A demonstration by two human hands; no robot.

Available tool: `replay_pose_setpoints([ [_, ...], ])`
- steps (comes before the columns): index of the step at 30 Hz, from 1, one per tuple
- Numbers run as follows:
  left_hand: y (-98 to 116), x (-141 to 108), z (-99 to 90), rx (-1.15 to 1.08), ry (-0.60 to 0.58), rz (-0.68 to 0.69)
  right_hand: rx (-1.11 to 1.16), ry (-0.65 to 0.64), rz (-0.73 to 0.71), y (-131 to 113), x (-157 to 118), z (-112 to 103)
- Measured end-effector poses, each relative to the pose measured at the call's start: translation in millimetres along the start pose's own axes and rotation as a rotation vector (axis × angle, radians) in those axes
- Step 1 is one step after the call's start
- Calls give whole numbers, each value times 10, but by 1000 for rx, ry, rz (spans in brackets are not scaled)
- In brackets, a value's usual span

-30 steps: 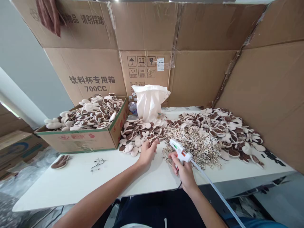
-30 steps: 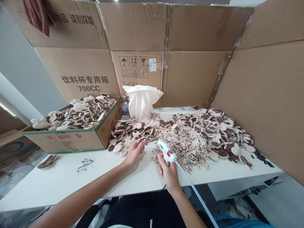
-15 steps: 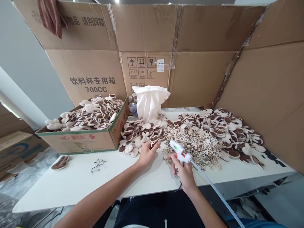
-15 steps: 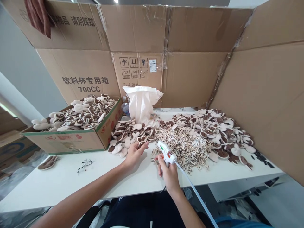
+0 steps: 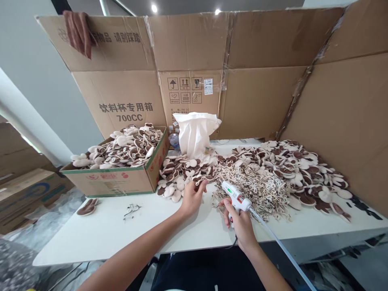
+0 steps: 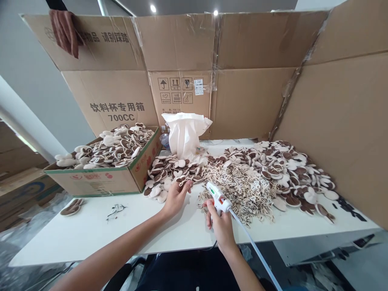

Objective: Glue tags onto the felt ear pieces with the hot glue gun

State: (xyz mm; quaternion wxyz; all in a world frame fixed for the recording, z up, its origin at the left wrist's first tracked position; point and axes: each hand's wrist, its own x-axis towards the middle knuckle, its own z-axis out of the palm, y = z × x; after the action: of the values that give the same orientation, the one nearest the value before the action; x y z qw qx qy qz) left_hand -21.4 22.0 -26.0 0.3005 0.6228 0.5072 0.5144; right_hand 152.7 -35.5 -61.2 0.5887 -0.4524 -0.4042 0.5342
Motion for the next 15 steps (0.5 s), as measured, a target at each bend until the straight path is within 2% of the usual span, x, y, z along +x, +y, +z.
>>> replay_pose_setpoints([
  [5, 63, -25, -17, 20, -21, 102, 9, -8, -3, -19, -17, 11],
  [8, 107, -32, -48, 49, -85, 140, 15, -5, -3, -31, -20, 24],
  [12, 140, -40, -71, 69, -196, 131, 2, 15, -1, -33, -28, 31],
  [15, 129, -49, -67, 75, -185, 130, 1, 20, -4, -33, -33, 35],
])
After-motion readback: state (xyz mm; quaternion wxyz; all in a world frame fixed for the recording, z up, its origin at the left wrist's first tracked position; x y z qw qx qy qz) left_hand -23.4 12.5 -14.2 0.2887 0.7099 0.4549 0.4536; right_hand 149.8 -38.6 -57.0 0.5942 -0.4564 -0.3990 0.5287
